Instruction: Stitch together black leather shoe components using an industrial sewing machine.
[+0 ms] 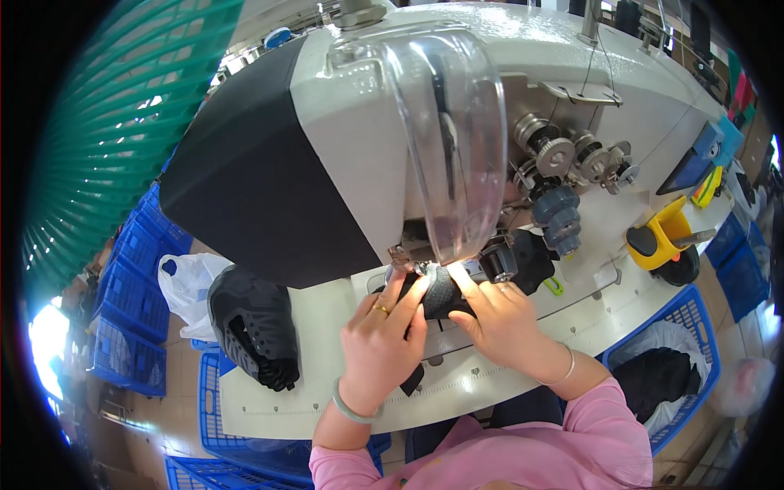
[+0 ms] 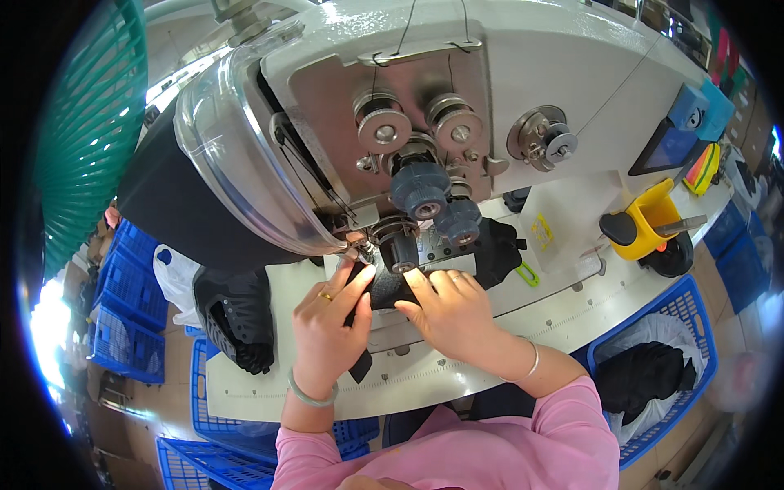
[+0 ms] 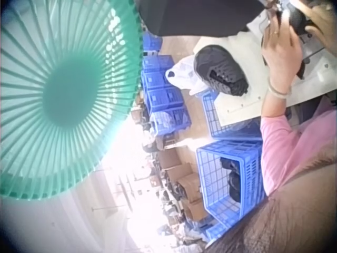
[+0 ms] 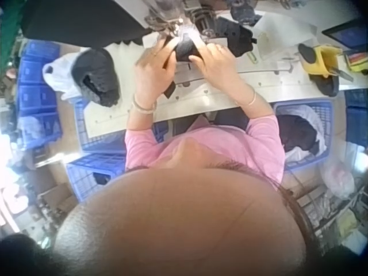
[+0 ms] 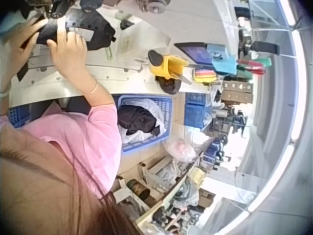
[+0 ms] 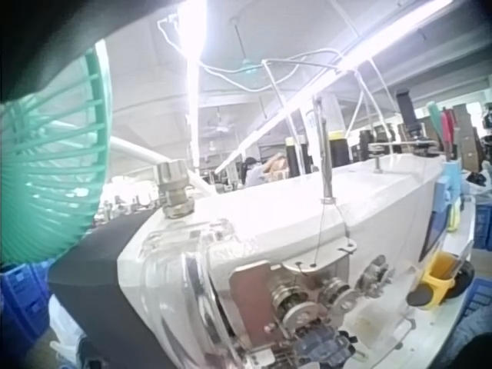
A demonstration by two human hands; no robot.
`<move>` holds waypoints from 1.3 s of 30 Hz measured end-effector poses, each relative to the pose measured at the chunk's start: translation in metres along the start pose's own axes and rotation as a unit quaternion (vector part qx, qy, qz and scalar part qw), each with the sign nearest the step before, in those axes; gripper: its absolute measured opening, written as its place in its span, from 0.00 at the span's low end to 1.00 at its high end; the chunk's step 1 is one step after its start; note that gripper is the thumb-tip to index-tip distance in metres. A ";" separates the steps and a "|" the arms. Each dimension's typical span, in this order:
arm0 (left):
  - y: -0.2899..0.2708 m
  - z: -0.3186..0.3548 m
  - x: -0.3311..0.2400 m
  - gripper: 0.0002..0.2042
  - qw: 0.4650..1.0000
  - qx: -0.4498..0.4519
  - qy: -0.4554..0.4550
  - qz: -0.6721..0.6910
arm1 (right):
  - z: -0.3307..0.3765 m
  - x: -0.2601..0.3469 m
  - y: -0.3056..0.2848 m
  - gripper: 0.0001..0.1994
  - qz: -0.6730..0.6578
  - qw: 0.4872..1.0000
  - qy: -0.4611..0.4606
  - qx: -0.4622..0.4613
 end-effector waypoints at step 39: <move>0.003 0.000 0.005 0.13 1.000 0.001 0.018 0.007 | -0.023 -0.016 -0.001 0.07 0.018 0.994 -0.102 -0.029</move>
Point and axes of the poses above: each hand's wrist, its own z-axis away from the middle knuckle, its own y-axis out of the palm, x = y × z, the point moved 4 cm from there along -z, towards the middle knuckle, and after that the axes turned 3 degrees about -x, right-handed, at the moved point
